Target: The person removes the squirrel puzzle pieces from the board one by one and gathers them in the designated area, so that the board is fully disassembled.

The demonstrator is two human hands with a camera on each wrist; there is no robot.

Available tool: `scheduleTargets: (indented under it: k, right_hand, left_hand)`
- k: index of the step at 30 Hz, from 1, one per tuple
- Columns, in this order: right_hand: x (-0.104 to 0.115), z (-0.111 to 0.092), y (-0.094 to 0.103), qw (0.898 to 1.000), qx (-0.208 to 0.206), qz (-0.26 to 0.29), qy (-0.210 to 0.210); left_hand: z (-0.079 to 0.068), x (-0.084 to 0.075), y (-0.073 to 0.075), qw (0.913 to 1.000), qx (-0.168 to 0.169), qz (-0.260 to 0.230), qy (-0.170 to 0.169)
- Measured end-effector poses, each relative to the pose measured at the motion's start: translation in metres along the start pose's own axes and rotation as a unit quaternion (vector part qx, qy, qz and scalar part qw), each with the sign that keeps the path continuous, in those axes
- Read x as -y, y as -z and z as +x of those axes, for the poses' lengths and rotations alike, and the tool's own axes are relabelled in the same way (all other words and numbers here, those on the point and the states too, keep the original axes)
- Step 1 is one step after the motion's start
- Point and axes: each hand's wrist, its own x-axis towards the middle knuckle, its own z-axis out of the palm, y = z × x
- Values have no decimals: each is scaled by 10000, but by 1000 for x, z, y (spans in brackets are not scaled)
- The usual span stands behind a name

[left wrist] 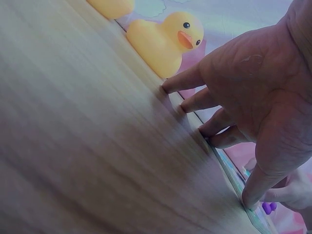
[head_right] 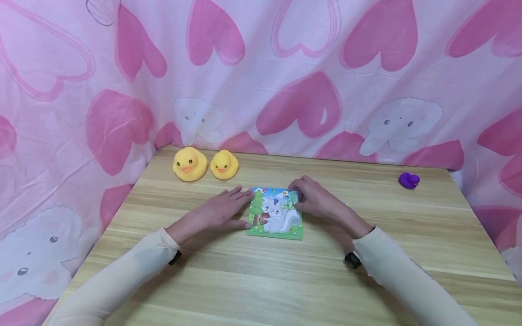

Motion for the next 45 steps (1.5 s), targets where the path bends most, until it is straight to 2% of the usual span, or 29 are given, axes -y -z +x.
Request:
scheduleTargets:
  k: [6, 10, 17, 23, 27, 33, 40, 45]
  right_hand:
    - [-10, -17, 16, 9992, -193, 318, -169]
    - [-24, -37, 32, 9988, -344, 335, -81]
    - [-61, -78, 53, 9979, -635, 130, -97]
    - [-98, -111, 63, 9956, -926, -127, -26]
    - [-116, -126, 65, 9959, -888, -135, -114]
    - [-129, -133, 63, 9980, -437, 42, -462]
    - [-135, -132, 60, 9989, -383, 60, -271]
    - [-127, -130, 66, 9994, -259, -15, -219]
  left_hand:
    - [-2, -1, 2, 10000, -18, -38, 6]
    - [-2, -1, 3, 10000, -6, -39, 11]
    - [-2, -2, 4, 10000, -3, -91, -30]
    - [-1, -2, 3, 10000, 16, -37, -18]
    - [-1, -1, 3, 10000, 4, -35, -27]
    - [-2, -1, 3, 10000, -8, -48, -28]
    - [-2, -1, 2, 10000, -5, -78, -8]
    - [-2, -1, 3, 10000, 10, -93, -10]
